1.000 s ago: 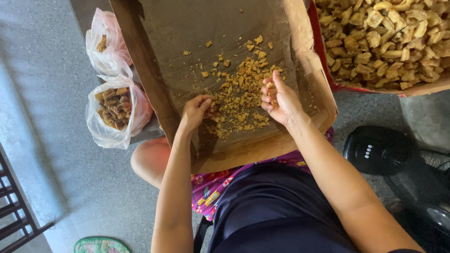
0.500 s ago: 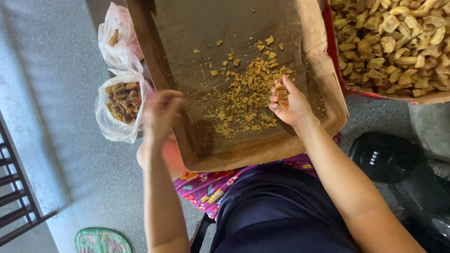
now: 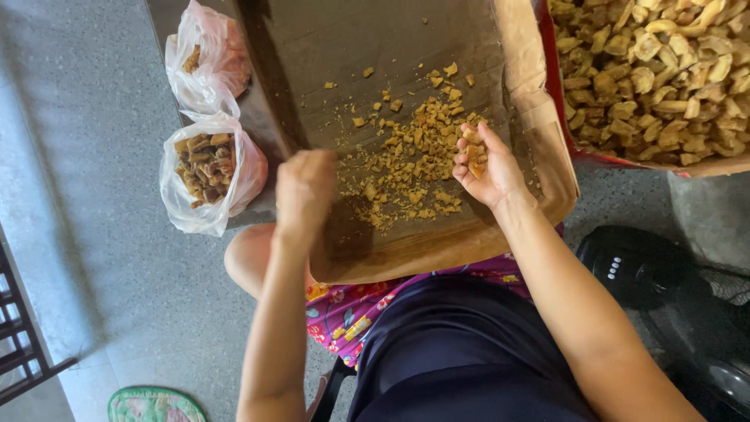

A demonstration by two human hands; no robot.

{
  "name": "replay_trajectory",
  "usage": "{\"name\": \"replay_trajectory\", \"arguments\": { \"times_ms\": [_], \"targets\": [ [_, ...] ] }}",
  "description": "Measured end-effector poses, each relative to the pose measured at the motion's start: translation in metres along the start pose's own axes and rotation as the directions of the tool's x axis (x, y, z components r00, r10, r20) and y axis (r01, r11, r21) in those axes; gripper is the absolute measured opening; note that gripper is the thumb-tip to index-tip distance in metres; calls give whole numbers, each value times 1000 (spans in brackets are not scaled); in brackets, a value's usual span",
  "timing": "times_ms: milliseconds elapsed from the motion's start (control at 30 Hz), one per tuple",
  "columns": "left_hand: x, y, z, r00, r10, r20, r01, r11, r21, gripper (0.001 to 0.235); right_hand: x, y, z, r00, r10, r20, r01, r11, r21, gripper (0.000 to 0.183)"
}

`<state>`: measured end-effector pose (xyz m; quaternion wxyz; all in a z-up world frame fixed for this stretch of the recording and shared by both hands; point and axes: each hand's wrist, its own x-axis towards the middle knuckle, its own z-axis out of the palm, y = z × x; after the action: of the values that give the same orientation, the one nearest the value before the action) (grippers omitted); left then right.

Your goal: The person sits on the floor and sorts small, brown, cubed food items on a cardboard tray. They pick up pieces, break them into smaller bits, and transfer the sorted material into a plastic bag.

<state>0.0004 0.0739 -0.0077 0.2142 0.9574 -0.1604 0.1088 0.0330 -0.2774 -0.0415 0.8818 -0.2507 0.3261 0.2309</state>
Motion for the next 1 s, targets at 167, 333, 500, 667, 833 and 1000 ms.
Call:
{"name": "replay_trajectory", "arguments": {
  "times_ms": [167, 333, 500, 667, 833, 1000],
  "targets": [
    [-1, 37, 84, 778, -307, 548, 217, 950, 223, 14, -15, -23, -3, 988, -135, 68, 142, 984, -110, 16],
    [9, 48, 88, 677, -372, 635, 386, 914, 125, 21, -28, -41, 2, 972, -228, 60, 235, 955, -183, 17],
    [26, 49, 56, 676, -375, 635, 704, 585, -404, 30, -38, -41, 16, 966, -246, 74, 257, 934, -248, 21],
    [39, 54, 44, 893, -177, 413, 347, 856, -384, 48, -40, -41, 27, 952, -285, 112, 290, 722, -628, 30],
    [91, 69, 103, 846, -374, 380, 482, 841, -245, 28, -45, -46, 22, 949, -288, 130, 298, 678, -672, 34],
    [105, 76, 153, 936, -272, 224, 306, 943, -130, 21, -52, -51, 6, 954, -269, 128, 298, 835, -462, 29]
  ]
}}
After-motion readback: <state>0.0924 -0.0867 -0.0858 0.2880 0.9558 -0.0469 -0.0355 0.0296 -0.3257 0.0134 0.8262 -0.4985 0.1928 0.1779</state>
